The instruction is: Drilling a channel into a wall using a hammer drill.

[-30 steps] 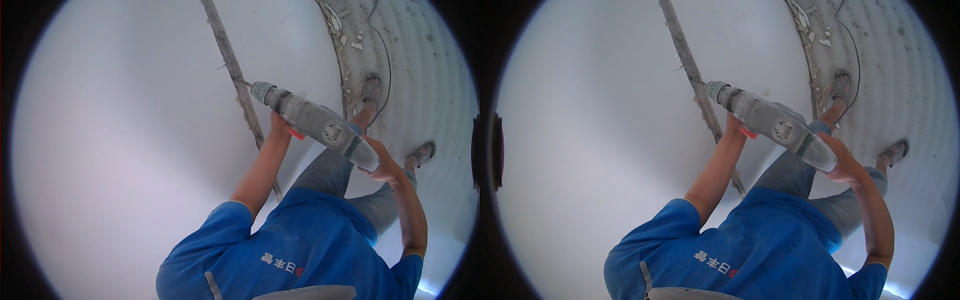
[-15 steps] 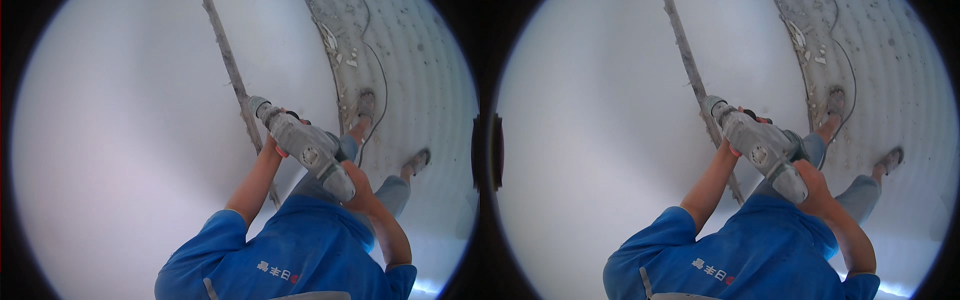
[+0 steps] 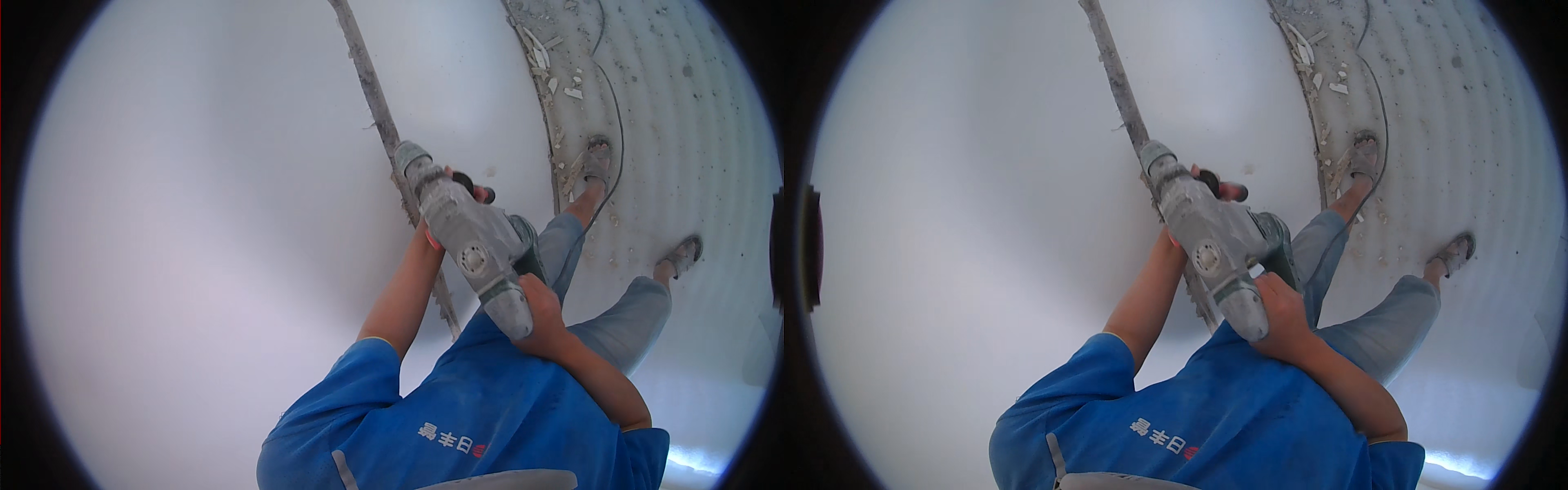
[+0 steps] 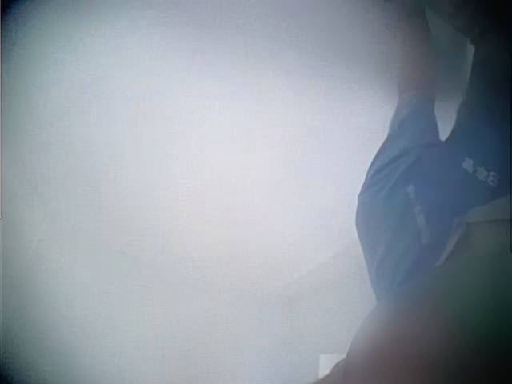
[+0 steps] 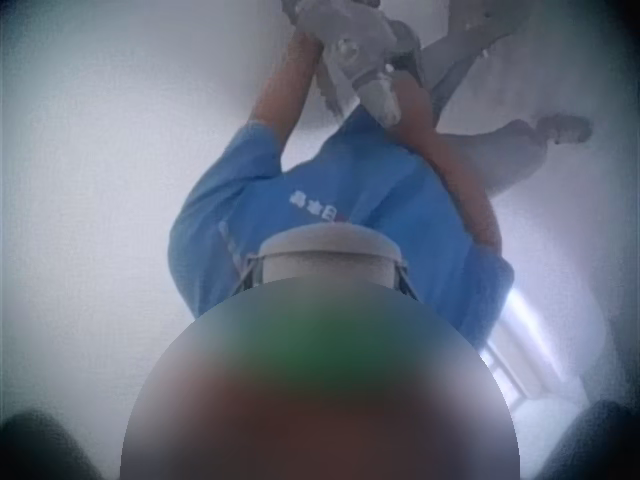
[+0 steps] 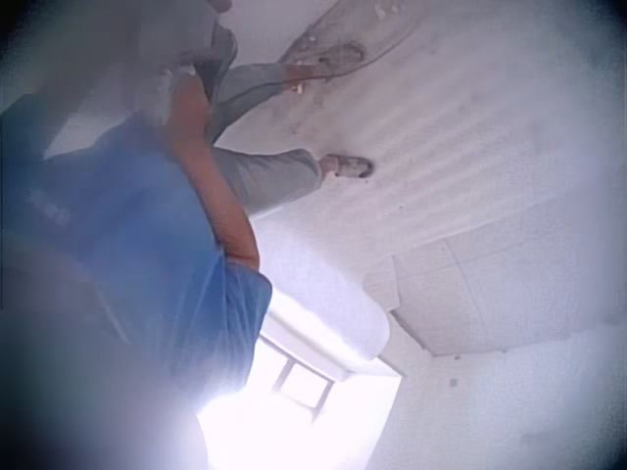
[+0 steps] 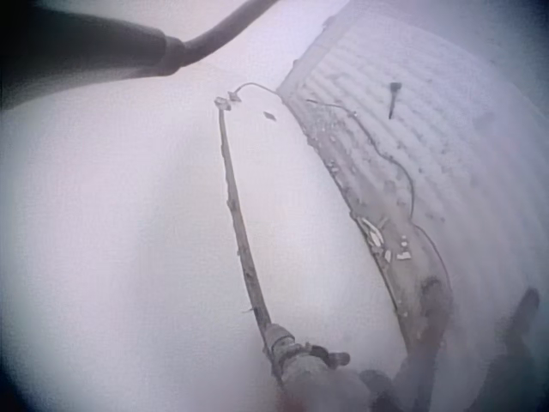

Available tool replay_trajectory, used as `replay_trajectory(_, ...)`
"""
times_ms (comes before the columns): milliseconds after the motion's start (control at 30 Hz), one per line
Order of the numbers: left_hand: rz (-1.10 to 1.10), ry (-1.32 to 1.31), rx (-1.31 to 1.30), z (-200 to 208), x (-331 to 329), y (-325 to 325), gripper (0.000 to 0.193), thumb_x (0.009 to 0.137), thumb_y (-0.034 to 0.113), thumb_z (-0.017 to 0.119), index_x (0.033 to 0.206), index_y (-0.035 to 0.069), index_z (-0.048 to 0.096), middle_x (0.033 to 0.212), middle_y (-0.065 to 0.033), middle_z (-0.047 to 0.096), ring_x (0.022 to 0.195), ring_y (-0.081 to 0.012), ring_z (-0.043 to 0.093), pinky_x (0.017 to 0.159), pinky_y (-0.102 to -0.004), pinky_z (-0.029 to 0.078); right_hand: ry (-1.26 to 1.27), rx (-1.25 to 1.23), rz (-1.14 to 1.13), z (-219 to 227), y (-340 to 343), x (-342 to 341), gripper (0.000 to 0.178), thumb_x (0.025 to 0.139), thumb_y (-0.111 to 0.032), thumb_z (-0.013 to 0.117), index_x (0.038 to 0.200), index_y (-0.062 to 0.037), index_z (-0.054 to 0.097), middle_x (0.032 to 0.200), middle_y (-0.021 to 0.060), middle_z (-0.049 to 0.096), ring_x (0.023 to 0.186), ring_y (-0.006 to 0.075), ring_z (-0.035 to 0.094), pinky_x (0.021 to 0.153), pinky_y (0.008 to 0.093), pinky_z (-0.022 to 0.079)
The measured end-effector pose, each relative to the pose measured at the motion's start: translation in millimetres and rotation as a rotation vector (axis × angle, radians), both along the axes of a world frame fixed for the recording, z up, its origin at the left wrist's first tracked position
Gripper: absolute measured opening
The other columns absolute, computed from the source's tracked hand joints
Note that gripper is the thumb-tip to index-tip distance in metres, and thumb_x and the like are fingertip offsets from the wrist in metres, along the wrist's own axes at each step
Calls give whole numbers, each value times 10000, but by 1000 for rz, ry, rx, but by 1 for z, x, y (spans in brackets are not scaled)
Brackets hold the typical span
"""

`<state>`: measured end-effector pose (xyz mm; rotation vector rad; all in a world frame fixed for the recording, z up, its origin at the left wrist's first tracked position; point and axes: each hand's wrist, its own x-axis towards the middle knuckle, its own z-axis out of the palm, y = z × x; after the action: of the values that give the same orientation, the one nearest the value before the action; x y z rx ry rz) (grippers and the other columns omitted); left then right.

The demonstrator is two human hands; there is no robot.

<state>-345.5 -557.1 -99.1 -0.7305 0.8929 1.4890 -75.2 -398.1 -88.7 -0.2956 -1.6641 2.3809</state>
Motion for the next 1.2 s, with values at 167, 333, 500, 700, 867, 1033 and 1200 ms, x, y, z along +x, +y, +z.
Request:
replay_trajectory(167, -189, 531, -36, -1, -5, 5, 380, 911, 431, 593, 1033, 71, 582, 1019, -116, 610, 1032, -307, 566, 975, -502, 437, -42, -61, -116, 2, 10, -5, 383, 700, -37, 734, 1037, -23, 552, 881, 170, 603, 822, 361, 625, 706, 385, 490)
replay_trajectory(333, 255, 156, 235, -40, 2, -40, 232, 928, 318, 556, 976, 103, 628, 983, -132, 664, 1020, -324, 619, 975, -545, 450, -64, -117, 13, 10, 46, 13, 431, 660, -41, 739, 1045, -21, 548, 900, 175, 593, 836, 385, 610, 725, 406, 491)
replay_trajectory(500, 175, 101, -66, -29, 44, -21, 213, 925, 294, 574, 1018, 105, 603, 1008, -93, 641, 1015, -270, 614, 1042, -540, 403, -86, 7, 89, 40, 60, 21, 488, 623, -48, 748, 1069, -24, 550, 920, 180, 598, 862, 404, 607, 743, 432, 493)
replay_trajectory(700, 105, 327, -20, 1, 53, 19, 179, 930, 311, 574, 978, 139, 596, 928, -28, 603, 947, -236, 608, 1096, -534, 342, -156, 87, 49, 70, 68, 10, 513, 609, -68, 756, 1083, -28, 567, 965, 193, 629, 893, 399, 622, 761, 430, 502)
replay_trajectory(867, 95, 380, 288, -44, 28, -17, 194, 910, 311, 605, 976, 129, 594, 933, -39, 604, 957, -247, 605, 1088, -536, 350, -141, 94, 40, 68, 60, -7, 522, 609, -80, 757, 1090, -16, 564, 945, 195, 626, 877, 401, 620, 760, 433, 504)
replay_trajectory(1033, 53, 153, 185, -12, 15, 30, 409, 871, 486, 639, 950, 86, 610, 926, -95, 628, 1001, -310, 585, 967, -491, 449, -79, 201, 28, 33, 41, -14, 507, 608, -42, 737, 1082, -12, 561, 909, 179, 604, 860, 399, 607, 748, 433, 498)
replay_trajectory(1200, 213, 20, 59, -36, 16, -10, 323, 904, 366, 580, 1035, 71, 592, 1044, -153, 631, 1020, -310, 606, 996, -556, 427, -91, 177, 33, 41, 26, -5, 489, 621, -12, 714, 1086, -23, 560, 923, 168, 594, 874, 397, 599, 747, 436, 494)
